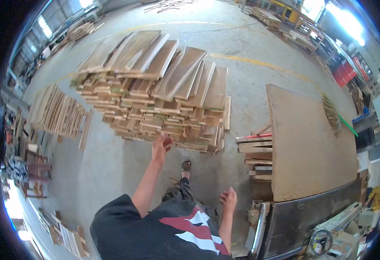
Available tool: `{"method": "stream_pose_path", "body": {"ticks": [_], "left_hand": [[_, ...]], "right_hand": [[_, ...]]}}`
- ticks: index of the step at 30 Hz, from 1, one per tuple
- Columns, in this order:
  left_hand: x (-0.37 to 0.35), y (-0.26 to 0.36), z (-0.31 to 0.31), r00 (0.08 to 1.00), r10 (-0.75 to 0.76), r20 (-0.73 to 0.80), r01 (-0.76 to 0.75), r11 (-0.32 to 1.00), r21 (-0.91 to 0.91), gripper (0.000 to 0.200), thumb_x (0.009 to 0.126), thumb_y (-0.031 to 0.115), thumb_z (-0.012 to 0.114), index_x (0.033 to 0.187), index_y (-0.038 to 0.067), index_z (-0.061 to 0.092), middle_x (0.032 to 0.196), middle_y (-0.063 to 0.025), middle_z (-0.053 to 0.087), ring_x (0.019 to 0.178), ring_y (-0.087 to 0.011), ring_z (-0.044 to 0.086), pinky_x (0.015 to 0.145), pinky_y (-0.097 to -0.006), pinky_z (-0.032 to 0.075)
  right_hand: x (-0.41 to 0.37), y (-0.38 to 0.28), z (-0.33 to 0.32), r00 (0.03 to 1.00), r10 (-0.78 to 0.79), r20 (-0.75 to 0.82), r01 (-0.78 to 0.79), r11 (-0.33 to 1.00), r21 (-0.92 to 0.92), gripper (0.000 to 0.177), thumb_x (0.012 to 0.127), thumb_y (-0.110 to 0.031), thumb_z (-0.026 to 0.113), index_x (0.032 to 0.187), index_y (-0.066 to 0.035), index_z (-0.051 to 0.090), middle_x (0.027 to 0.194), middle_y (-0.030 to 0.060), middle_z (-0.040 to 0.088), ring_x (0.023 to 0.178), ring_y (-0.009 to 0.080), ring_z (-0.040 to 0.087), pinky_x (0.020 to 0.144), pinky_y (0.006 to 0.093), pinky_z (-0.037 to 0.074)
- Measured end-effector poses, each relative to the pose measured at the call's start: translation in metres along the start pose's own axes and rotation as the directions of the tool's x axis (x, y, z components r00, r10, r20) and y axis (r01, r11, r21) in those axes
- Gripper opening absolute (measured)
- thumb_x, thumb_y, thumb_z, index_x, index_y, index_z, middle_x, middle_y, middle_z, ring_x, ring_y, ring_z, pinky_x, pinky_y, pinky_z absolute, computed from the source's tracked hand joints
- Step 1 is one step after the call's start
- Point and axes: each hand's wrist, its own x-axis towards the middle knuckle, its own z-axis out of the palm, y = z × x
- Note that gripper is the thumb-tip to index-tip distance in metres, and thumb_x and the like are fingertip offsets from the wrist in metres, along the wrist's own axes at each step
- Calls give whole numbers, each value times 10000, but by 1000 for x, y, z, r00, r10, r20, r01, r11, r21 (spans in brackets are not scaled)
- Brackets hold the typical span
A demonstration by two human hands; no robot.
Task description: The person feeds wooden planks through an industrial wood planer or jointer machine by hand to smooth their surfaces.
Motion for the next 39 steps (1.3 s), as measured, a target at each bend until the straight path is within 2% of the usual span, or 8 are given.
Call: {"method": "stream_pose_path", "body": {"ticks": [4, 10, 11, 12, 16, 24, 36, 39], "left_hand": [[85, 59, 37, 996, 36, 79, 5, 885, -466, 420, 1013, 477, 601, 1189, 97, 611, 996, -28, 675, 873, -115, 626, 727, -289, 491], [119, 96, 85, 930, 289, -226, -327, 933, -151, 507, 1035, 400, 561, 1333, -10, 554, 1242, -132, 617, 1081, -220, 582, 929, -362, 485], [133, 83, 59, 887, 453, -89, -379, 825, 418, 472, 1020, 365, 591, 1277, -31, 595, 1258, -146, 614, 1124, -229, 564, 1019, -363, 452], [173, 48, 42, 909, 415, 34, -411, 908, -87, 472, 1019, 353, 585, 1282, -39, 597, 1298, -162, 606, 1137, -258, 578, 1064, -372, 431], [110, 110, 86, 968, 114, 225, -141, 984, 107, 573, 1012, 417, 564, 1371, -29, 553, 1308, -165, 616, 1189, -282, 599, 1068, -403, 456], [135, 100, 102, 763, -33, 646, 374, 838, -398, 832, 967, 475, 654, 1476, -104, 339, 1445, -266, 458, 1347, -353, 463, 1190, -438, 340], [153, 106, 111, 873, -287, 394, 386, 901, -198, 676, 964, 454, 662, 1406, -24, 480, 1352, -185, 558, 1224, -314, 560, 1083, -459, 446], [143, 105, 133, 925, -339, 170, 370, 906, -206, 585, 921, 500, 706, 1231, 12, 615, 1105, -128, 686, 1022, -274, 645, 877, -475, 547]], "right_hand": [[27, -83, 154, 897, -239, 372, 355, 891, -284, 650, 926, -383, 750, 1435, -70, 492, 1107, 109, 639, 930, 188, 649, 713, 302, 555], [38, -203, 314, 762, -482, 431, 602, 774, -198, 677, 907, -410, 748, 1379, 23, 527, 1281, 209, 629, 1129, 282, 636, 911, 409, 532], [43, -227, 327, 754, -430, 497, 561, 815, -147, 701, 919, -461, 723, 1394, 9, 514, 1308, 224, 598, 1166, 323, 605, 987, 438, 496], [71, -219, 343, 708, -546, 447, 699, 635, -330, 760, 916, -526, 690, 1397, 34, 509, 1411, 274, 525, 1313, 370, 510, 1117, 469, 403], [57, -251, 367, 848, -429, 311, 530, 672, -517, 974, 883, -729, 573, 1496, 11, 407, 1495, 317, 404, 1427, 432, 379, 1159, 504, 358], [42, -288, 386, 882, -304, 359, 451, 331, -829, 1014, 878, -702, 591, 1550, -1, 300, 1489, 321, 371, 1367, 487, 412, 1072, 569, 431], [105, -272, 378, 856, -266, 442, 484, 713, -507, 1205, 825, -580, 744, 1515, 162, 90, 1549, 467, 102, 1455, 607, 169, 1213, 566, 230], [121, -264, 379, 845, -352, 402, 531, 631, -566, 1124, 768, -602, 791, 1441, 137, 277, 1424, 411, 351, 1399, 502, 330, 1162, 548, 308]]}}
